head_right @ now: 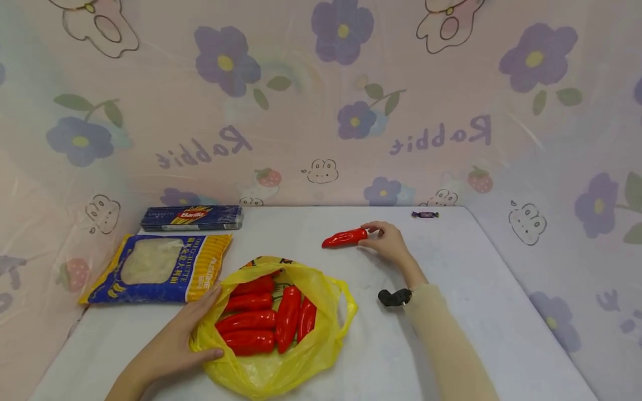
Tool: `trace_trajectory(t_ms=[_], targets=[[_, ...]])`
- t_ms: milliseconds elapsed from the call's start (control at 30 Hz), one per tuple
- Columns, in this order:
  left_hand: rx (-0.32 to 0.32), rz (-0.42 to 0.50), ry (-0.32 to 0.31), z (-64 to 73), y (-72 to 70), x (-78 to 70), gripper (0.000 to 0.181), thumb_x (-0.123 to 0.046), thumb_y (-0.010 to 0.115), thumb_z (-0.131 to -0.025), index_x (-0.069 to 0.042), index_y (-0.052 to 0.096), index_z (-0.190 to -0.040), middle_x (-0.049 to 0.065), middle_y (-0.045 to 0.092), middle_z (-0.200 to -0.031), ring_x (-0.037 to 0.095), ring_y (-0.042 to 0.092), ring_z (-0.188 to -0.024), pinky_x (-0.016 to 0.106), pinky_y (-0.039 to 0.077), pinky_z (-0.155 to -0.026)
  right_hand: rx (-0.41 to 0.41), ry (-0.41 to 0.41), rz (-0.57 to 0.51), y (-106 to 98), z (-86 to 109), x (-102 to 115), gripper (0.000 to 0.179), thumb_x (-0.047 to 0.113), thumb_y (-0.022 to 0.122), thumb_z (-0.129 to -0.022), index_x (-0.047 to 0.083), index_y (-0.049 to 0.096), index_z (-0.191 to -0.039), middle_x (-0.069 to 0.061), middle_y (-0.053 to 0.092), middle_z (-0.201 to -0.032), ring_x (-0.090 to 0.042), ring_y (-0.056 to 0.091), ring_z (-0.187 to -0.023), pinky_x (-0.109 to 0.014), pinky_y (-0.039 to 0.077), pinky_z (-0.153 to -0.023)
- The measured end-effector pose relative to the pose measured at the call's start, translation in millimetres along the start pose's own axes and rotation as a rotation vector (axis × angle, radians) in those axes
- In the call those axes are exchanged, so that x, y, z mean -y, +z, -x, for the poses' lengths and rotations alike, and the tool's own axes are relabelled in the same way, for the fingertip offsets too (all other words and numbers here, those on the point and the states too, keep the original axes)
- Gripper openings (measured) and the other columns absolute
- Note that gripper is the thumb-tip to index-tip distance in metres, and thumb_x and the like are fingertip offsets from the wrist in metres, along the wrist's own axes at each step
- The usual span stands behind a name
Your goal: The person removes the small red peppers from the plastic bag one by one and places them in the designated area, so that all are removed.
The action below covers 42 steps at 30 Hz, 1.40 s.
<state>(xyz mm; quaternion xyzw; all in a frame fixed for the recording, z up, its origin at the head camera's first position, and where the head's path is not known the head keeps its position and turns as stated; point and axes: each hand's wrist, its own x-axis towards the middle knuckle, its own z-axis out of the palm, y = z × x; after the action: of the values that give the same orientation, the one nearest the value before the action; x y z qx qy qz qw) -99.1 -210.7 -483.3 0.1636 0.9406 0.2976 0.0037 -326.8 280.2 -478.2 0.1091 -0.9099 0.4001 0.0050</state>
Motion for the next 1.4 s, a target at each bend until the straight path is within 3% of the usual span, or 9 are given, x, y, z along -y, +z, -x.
trace_trajectory(t_ms=[233, 467, 667, 833, 1067, 1400], targets=[[0.005, -0.003, -0.004, 0.8, -0.3, 0.6, 0.113, -0.074, 0.078, -0.08, -0.033, 0.024, -0.17, 0.0, 0.028, -0.175, 0.043, 0.04, -0.152, 0.072, 0.043, -0.112, -0.085, 0.026, -0.055, 19.2, 13.8, 17.5, 0.042, 0.024, 0.082, -0.095, 0.009, 0.071, -0.133, -0.015, 0.07, -0.111, -0.026, 0.062, -0.094, -0.027, 0.051, -0.074], [0.007, 0.011, -0.009, 0.3, 1.2, 0.5, 0.113, -0.073, 0.079, -0.079, -0.035, 0.023, -0.17, 0.0, 0.029, -0.175, 0.044, 0.04, -0.152, 0.073, 0.042, -0.113, -0.11, 0.1, -0.082, 33.1, 12.2, 18.7, 0.058, 0.037, 0.079, -0.097, 0.01, 0.062, -0.146, -0.018, 0.068, -0.127, -0.033, 0.066, -0.111, -0.03, 0.056, -0.084], [0.004, 0.011, -0.014, 1.3, 1.7, 0.6, 0.114, -0.073, 0.08, -0.079, -0.036, 0.023, -0.17, 0.002, 0.031, -0.174, 0.045, 0.041, -0.151, 0.073, 0.043, -0.111, -0.132, 0.147, -0.099, 43.3, 7.9, 22.2, 0.072, 0.048, 0.077, -0.096, 0.014, 0.054, -0.155, -0.018, 0.065, -0.138, -0.032, 0.061, -0.111, -0.028, 0.053, -0.077], [-0.008, 0.008, -0.002, 1.1, 1.7, 1.5, 0.113, -0.073, 0.079, -0.08, -0.036, 0.023, -0.17, -0.001, 0.029, -0.175, 0.044, 0.039, -0.153, 0.072, 0.042, -0.113, -0.172, 0.183, -0.084, 52.2, -2.3, 26.8, 0.084, 0.056, 0.078, -0.092, 0.014, 0.048, -0.159, -0.017, 0.06, -0.143, -0.032, 0.056, -0.115, -0.035, 0.052, -0.085], [-0.018, 0.023, 0.007, 0.2, 2.1, 2.7, 0.112, -0.072, 0.08, -0.08, -0.034, 0.024, -0.17, -0.001, 0.03, -0.174, 0.043, 0.04, -0.152, 0.072, 0.042, -0.113, -0.187, 0.193, -0.094, 62.3, -18.6, 29.6, 0.091, 0.049, 0.082, -0.09, 0.007, 0.042, -0.161, -0.021, 0.051, -0.152, -0.038, 0.05, -0.126, -0.051, 0.05, -0.106], [-0.009, 0.012, -0.005, -0.2, 1.4, 1.5, 0.113, -0.074, 0.079, -0.079, -0.035, 0.024, -0.17, 0.001, 0.032, -0.174, 0.043, 0.042, -0.151, 0.072, 0.043, -0.112, -0.147, 0.196, -0.107, 61.4, -26.3, 24.6, 0.079, 0.039, 0.074, -0.096, 0.005, 0.04, -0.158, -0.022, 0.049, -0.155, -0.041, 0.047, -0.135, -0.056, 0.048, -0.113]])
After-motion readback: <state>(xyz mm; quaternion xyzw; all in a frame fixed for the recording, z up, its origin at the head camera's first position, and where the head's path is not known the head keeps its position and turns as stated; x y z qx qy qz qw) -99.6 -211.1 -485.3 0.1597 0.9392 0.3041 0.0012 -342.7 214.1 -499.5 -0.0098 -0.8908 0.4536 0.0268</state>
